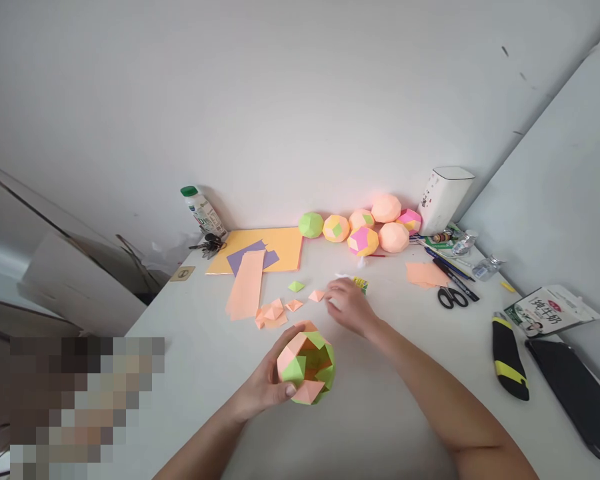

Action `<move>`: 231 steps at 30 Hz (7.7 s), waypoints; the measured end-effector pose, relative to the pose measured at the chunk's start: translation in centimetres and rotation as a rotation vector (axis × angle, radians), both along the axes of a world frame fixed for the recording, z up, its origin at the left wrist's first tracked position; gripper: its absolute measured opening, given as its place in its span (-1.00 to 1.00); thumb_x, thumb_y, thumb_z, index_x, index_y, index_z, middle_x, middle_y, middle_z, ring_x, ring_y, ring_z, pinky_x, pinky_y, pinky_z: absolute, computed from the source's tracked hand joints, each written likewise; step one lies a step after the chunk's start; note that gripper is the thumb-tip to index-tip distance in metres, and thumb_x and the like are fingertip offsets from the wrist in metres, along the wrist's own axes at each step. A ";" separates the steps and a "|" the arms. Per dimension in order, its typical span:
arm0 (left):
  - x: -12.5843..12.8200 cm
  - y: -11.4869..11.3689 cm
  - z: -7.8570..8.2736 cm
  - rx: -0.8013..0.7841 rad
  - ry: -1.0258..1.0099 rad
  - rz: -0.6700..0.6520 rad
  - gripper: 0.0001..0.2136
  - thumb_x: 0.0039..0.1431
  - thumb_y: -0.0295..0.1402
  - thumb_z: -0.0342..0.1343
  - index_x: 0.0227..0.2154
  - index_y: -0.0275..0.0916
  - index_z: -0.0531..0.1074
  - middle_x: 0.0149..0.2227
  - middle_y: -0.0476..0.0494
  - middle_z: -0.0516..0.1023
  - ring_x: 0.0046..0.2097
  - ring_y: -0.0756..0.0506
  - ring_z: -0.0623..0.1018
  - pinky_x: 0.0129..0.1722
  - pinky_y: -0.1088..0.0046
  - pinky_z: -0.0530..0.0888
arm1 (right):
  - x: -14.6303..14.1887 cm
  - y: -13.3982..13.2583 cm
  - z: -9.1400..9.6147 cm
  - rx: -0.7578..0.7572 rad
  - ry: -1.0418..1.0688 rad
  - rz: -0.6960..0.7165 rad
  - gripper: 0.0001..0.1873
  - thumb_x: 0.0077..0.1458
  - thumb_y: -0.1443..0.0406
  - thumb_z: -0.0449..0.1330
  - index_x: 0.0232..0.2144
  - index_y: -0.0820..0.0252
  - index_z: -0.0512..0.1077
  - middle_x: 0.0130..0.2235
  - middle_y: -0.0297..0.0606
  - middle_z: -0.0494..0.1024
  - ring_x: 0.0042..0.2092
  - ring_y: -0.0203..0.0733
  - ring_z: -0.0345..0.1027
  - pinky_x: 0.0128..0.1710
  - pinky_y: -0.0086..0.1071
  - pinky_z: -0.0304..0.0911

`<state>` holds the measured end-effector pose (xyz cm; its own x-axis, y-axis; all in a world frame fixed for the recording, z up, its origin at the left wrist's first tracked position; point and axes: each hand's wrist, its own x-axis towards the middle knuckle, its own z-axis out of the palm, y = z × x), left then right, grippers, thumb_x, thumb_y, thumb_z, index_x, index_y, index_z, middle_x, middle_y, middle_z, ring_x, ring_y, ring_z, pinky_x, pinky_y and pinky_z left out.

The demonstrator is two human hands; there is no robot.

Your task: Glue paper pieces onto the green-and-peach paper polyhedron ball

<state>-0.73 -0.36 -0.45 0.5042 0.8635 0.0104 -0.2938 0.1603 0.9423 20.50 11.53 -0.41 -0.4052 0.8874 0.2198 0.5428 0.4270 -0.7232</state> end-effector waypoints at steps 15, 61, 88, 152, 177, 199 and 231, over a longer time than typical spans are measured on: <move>1.5 2.8 -2.5 0.068 -0.220 -0.174 -0.25 -0.08 -0.09 0.31 0.18 -0.07 0.14 0.09 -0.28 0.26 0.09 -0.33 0.38 0.05 0.03 0.34 | 3.5 1.2 -0.9 0.009 0.204 -0.353 -0.68 0.02 0.17 0.18 -0.20 0.16 0.24 -0.21 -0.14 0.43 -0.23 -0.06 0.36 -0.23 -0.16 0.36; 0.7 1.8 -3.6 0.325 0.085 -0.215 -0.15 -0.13 -0.03 0.30 0.25 0.01 0.10 0.32 -0.22 -0.09 0.33 -0.40 -0.02 0.24 -0.09 0.01 | 0.0 -5.9 4.6 -0.069 0.366 0.095 -0.68 0.10 0.06 0.20 -0.19 0.07 0.27 -0.22 -0.18 0.53 -0.18 -0.06 0.41 -0.20 -0.16 0.35; 0.8 2.0 -3.8 0.310 0.097 -0.210 -0.14 -0.11 0.03 0.27 0.26 0.01 0.06 0.34 -0.18 -0.14 0.35 -0.41 -0.11 0.27 -0.08 -0.04 | -0.4 -6.1 4.4 0.037 0.376 0.129 -0.71 0.10 0.16 0.24 -0.15 0.10 0.31 -0.22 -0.20 0.56 -0.22 -0.12 0.46 -0.25 -0.25 0.38; 0.6 2.3 -2.8 0.152 0.050 -0.173 -0.16 -0.09 0.04 0.24 0.25 -0.10 0.11 0.34 -0.26 -0.13 0.35 -0.40 -0.09 0.25 -0.02 0.07 | 2.4 -0.1 -3.8 0.274 0.155 -0.151 -0.88 -0.06 0.31 0.22 -0.55 0.13 0.32 -0.12 -0.04 0.43 0.01 0.15 0.27 0.03 0.10 0.17; 0.7 2.6 -2.2 0.219 0.085 -0.110 -0.22 -0.05 0.09 0.17 0.24 -0.06 0.14 0.27 -0.24 0.01 0.30 -0.42 0.05 0.20 -0.02 0.19 | -0.6 -4.1 -2.6 -0.295 0.377 0.061 -0.85 0.09 0.20 0.23 -0.37 0.17 0.40 -0.28 -0.25 0.51 -0.24 -0.19 0.44 -0.22 -0.30 0.39; 0.5 2.4 -3.1 0.185 0.054 -0.078 -0.27 -0.02 0.01 0.21 0.21 -0.06 0.15 0.31 -0.22 -0.10 0.30 -0.45 0.05 0.19 -0.02 0.19 | -0.1 -3.3 -1.4 -0.385 0.433 0.026 -0.77 0.02 0.14 0.28 -0.48 0.20 0.45 -0.40 -0.28 0.49 -0.35 -0.22 0.37 -0.34 -0.34 0.32; 0.6 2.2 -3.7 0.506 0.371 0.297 -0.33 0.08 -0.01 0.13 0.20 -0.09 0.05 0.13 -0.28 0.12 0.19 -0.34 0.18 0.17 -0.08 0.17 | 0.1 -6.4 3.0 -0.578 0.373 0.016 -0.83 0.06 0.21 0.22 -0.40 0.22 0.48 -0.64 -0.47 0.30 -0.64 -0.42 0.14 -0.68 -0.52 0.13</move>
